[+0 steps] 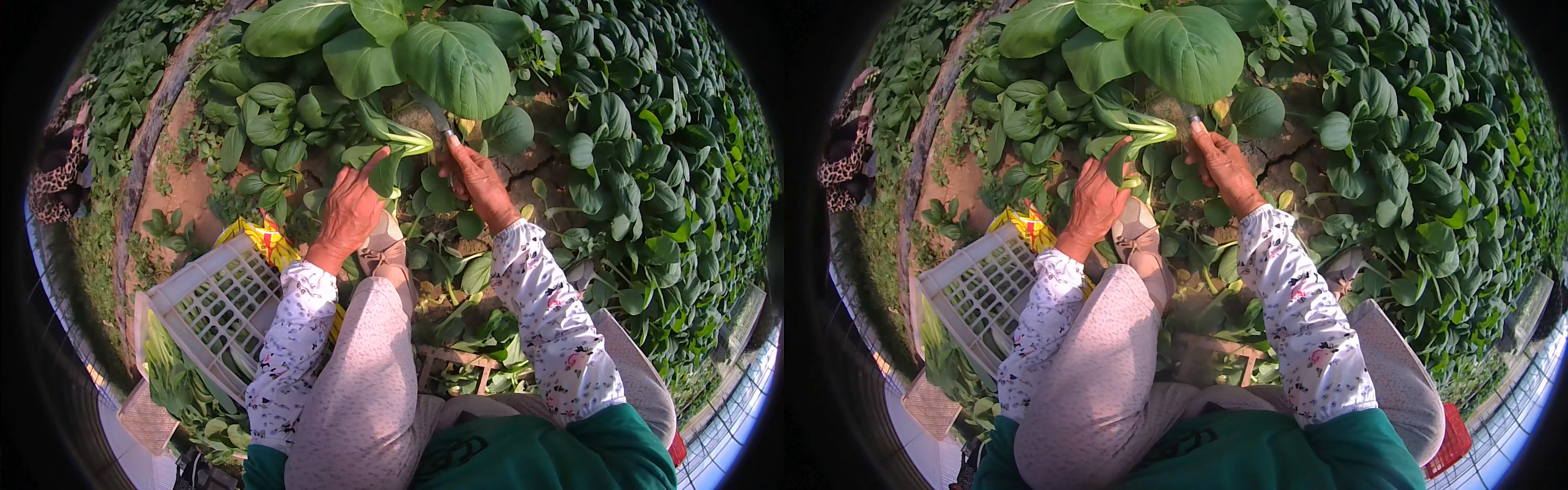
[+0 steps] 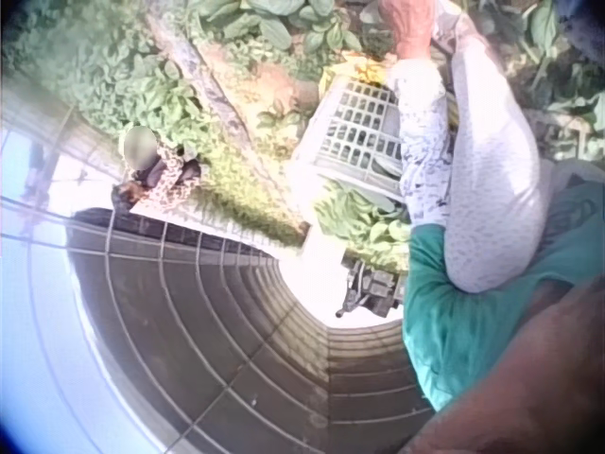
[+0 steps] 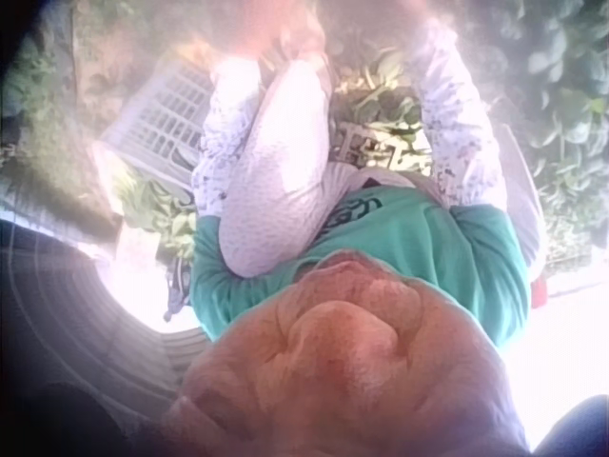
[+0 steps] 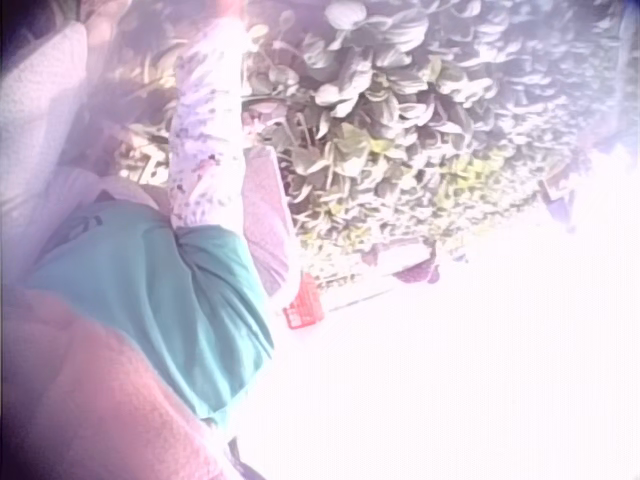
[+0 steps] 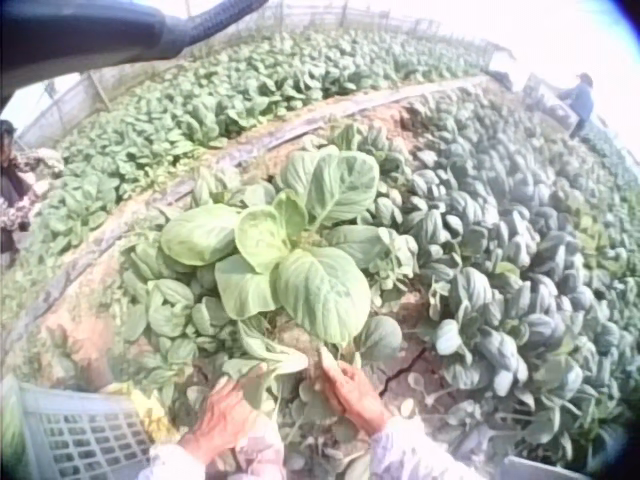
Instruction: The person harvests bok choy by cutting the stems with a knife and placing the harvested bunches into a white plastic crate.
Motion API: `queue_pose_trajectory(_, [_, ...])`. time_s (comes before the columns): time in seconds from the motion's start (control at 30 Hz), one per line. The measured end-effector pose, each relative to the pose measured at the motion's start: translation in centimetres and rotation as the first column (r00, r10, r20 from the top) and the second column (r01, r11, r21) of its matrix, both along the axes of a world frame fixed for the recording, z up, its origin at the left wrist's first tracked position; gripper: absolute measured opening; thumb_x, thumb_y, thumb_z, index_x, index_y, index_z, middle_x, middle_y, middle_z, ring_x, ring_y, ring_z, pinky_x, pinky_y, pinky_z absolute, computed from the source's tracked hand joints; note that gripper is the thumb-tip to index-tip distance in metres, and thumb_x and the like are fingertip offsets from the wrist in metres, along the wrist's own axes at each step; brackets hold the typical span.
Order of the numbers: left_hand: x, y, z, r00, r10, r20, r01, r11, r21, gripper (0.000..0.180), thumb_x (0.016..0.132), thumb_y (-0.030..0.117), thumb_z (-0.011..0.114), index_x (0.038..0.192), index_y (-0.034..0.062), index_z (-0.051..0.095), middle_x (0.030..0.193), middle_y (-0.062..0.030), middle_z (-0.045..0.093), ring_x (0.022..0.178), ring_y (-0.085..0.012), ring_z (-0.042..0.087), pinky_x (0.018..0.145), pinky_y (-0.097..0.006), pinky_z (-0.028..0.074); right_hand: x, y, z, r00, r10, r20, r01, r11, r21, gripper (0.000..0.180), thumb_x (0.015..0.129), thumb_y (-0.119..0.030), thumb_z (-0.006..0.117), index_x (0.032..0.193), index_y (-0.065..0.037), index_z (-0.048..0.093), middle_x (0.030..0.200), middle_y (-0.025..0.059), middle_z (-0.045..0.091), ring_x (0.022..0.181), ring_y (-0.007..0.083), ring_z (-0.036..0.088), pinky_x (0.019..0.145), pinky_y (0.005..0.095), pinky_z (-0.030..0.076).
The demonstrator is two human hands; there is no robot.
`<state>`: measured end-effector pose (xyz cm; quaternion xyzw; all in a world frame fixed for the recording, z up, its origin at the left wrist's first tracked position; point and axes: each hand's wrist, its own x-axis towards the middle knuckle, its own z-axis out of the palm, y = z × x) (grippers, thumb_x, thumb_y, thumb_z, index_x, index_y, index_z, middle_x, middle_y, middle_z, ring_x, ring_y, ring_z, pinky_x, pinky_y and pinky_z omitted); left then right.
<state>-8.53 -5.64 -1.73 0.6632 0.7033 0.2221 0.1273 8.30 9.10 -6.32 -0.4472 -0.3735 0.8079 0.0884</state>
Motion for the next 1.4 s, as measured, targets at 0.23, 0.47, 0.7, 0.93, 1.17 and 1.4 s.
queue_pose_trajectory(0.23, [0.2, -1.0, 0.2, 0.989, 0.099, 0.111, -0.101, 0.995, 0.014, 0.039, 0.069, 0.000, 0.063, 0.107, 0.0036, 0.056, 0.123, -0.0102, 0.052, 0.095, -0.0302, 0.056, 0.082, -0.037, 0.046, -1.2, -0.6, 0.9, 0.974, -0.164, -0.154, 0.130, 0.970, -0.207, 0.022, 0.077, -0.014, 0.072, 0.082, -0.009, 0.051, 0.067, -0.0016, 0.055, 0.047, 0.0040, 0.038, 0.041, 0.0196, 0.029])
queue_pose_trajectory(0.47, [-0.2, 2.2, 6.4, 0.937, 0.250, 0.243, -0.267, 0.963, 0.038, 0.036, 0.070, 0.002, 0.066, 0.105, 0.0036, 0.060, 0.106, -0.0122, 0.058, 0.092, -0.0282, 0.059, 0.080, -0.035, 0.047, 0.9, -1.3, 0.7, 0.991, -0.103, -0.081, 0.105, 0.994, 0.011, 0.021, 0.075, -0.006, 0.069, 0.086, -0.007, 0.052, 0.064, -0.0052, 0.047, 0.047, 0.0042, 0.039, 0.042, 0.0191, 0.029])
queue_pose_trajectory(0.7, [0.7, 3.3, 1.1, 0.965, 0.146, 0.220, 0.012, 0.807, -0.590, 0.049, 0.067, 0.015, 0.072, 0.111, -0.0013, 0.055, 0.106, -0.0196, 0.057, 0.087, -0.0384, 0.059, 0.075, -0.043, 0.046, 0.5, -2.7, 0.4, 0.986, 0.138, -0.093, -0.135, 0.990, 0.031, 0.033, 0.077, -0.006, 0.067, 0.107, -0.003, 0.054, 0.081, -0.0026, 0.056, 0.060, 0.0032, 0.045, 0.052, 0.0172, 0.034])
queue_pose_trajectory(0.93, [-2.2, 6.8, 1.9, 0.956, 0.050, -0.289, -0.133, 0.952, -0.276, 0.023, 0.067, 0.007, 0.067, 0.084, -0.0021, 0.055, 0.106, -0.0198, 0.055, 0.083, -0.0386, 0.058, 0.071, -0.045, 0.046, -2.8, -1.1, -3.8, 0.950, 0.190, 0.248, -0.301, 0.772, 0.560, 0.030, 0.081, -0.014, 0.066, 0.101, 0.005, 0.052, 0.089, 0.0048, 0.060, 0.081, 0.0120, 0.053, 0.071, 0.0279, 0.044])
queue_pose_trajectory(1.17, [-5.2, 5.8, -0.9, 0.928, 0.089, -0.361, -0.244, 0.879, -0.410, 0.024, 0.067, 0.007, 0.066, 0.088, -0.0023, 0.059, 0.115, -0.0203, 0.052, 0.088, -0.0378, 0.059, 0.078, -0.046, 0.046, -6.0, -0.9, -3.4, 0.873, 0.112, 0.474, -0.410, 0.694, 0.592, 0.045, 0.089, -0.041, 0.049, 0.098, 0.002, 0.055, 0.092, 0.0242, 0.062, 0.091, 0.0406, 0.057, 0.076, 0.0443, 0.044])
queue_pose_trajectory(1.4, [-4.1, 4.8, -1.0, 0.945, 0.235, -0.228, -0.311, 0.862, -0.400, 0.018, 0.066, 0.004, 0.064, 0.083, -0.0021, 0.061, 0.109, -0.0189, 0.053, 0.085, -0.0387, 0.060, 0.075, -0.044, 0.048, -6.6, -0.7, -1.2, 0.744, 0.199, 0.638, -0.625, 0.545, 0.559, 0.045, 0.089, -0.043, 0.047, 0.102, -0.001, 0.055, 0.092, 0.0222, 0.063, 0.091, 0.0387, 0.058, 0.078, 0.0446, 0.046])
